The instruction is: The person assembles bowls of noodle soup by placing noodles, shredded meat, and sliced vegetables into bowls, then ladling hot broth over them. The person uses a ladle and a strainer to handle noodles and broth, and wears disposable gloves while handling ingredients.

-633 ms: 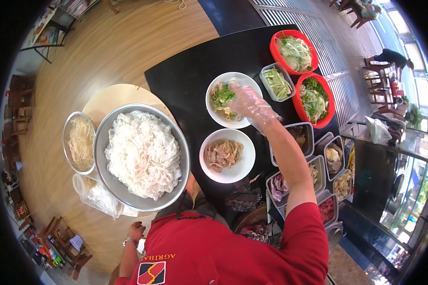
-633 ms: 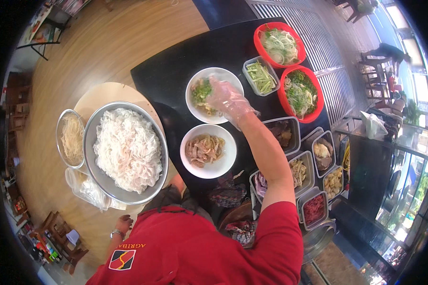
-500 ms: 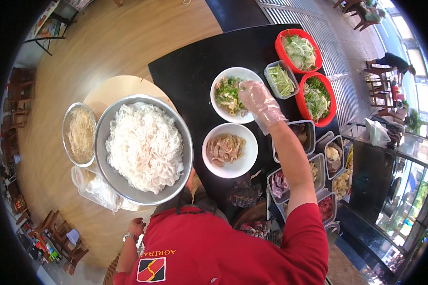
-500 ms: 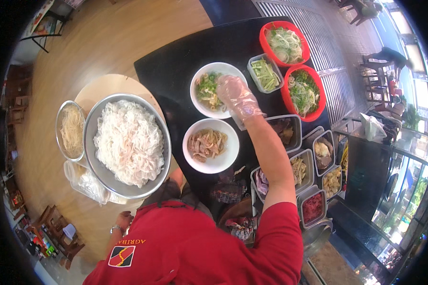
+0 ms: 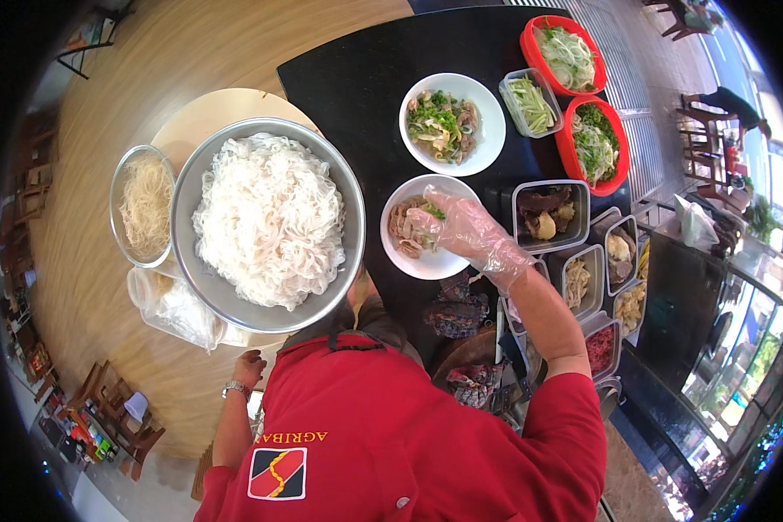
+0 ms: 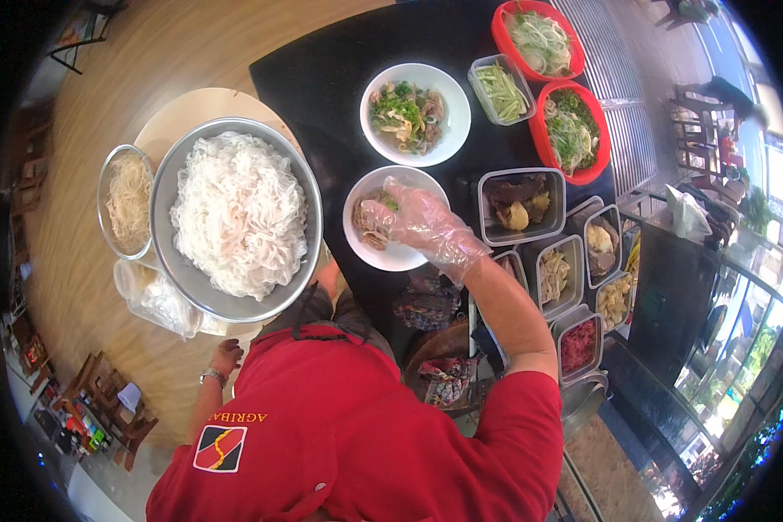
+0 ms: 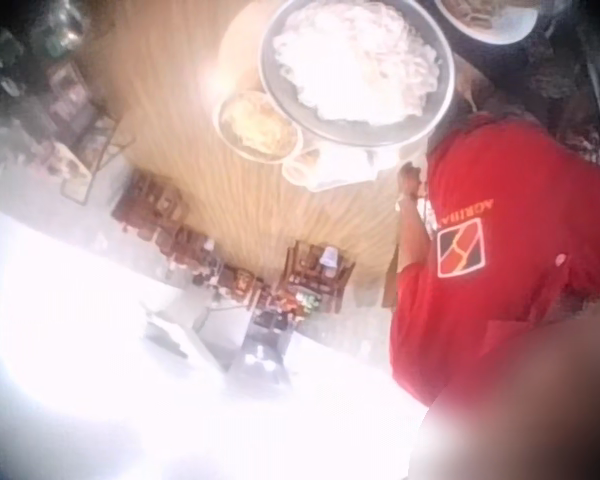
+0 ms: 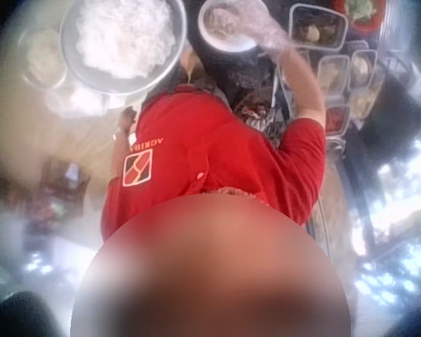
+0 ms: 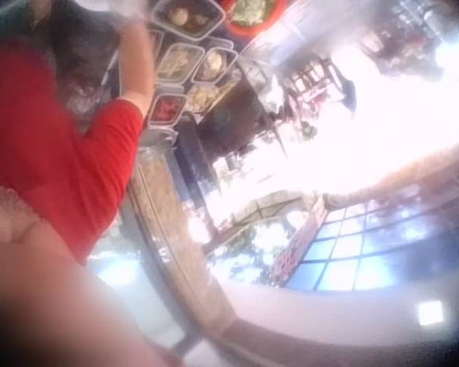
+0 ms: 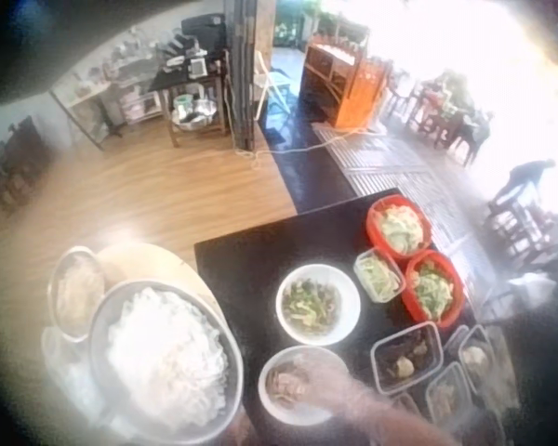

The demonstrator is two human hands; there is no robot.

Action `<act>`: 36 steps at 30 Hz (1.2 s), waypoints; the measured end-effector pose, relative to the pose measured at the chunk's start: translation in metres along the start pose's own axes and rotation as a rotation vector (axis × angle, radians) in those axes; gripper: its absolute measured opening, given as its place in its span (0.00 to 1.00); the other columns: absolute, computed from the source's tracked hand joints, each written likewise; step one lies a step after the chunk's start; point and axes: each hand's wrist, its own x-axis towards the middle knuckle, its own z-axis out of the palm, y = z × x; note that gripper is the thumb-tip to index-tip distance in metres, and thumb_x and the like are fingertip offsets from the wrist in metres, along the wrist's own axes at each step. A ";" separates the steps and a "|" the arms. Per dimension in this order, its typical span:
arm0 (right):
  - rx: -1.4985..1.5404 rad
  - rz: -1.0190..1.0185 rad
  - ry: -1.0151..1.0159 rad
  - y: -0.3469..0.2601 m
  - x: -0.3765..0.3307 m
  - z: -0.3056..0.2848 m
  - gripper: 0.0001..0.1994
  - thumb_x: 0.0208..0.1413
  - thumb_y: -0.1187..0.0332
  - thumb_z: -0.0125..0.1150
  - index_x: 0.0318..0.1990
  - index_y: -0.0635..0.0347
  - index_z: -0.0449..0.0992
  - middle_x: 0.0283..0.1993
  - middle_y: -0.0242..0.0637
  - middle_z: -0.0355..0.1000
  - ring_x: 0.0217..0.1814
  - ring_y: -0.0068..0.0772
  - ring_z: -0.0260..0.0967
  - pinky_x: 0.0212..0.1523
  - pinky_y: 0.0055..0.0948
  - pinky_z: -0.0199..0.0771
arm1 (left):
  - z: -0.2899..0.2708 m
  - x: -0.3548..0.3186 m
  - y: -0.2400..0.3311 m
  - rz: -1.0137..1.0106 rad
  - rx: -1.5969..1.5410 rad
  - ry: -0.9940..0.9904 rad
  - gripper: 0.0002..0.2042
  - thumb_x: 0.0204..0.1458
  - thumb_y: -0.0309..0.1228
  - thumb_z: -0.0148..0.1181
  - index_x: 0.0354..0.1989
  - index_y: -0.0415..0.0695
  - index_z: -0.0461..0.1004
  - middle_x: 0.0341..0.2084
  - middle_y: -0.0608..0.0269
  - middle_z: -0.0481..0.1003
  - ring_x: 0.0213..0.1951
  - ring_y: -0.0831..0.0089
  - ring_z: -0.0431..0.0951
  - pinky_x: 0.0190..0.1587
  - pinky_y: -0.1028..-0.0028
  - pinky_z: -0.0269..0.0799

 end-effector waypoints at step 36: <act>-0.711 0.631 0.228 0.315 0.147 -0.309 0.19 0.55 0.59 0.65 0.52 0.54 0.83 0.46 0.45 0.83 0.53 0.43 0.81 0.55 0.40 0.78 | -0.004 -0.061 0.039 -0.111 0.155 0.034 0.28 0.52 0.26 0.65 0.65 0.35 0.69 0.58 0.41 0.76 0.49 0.58 0.83 0.39 0.65 0.83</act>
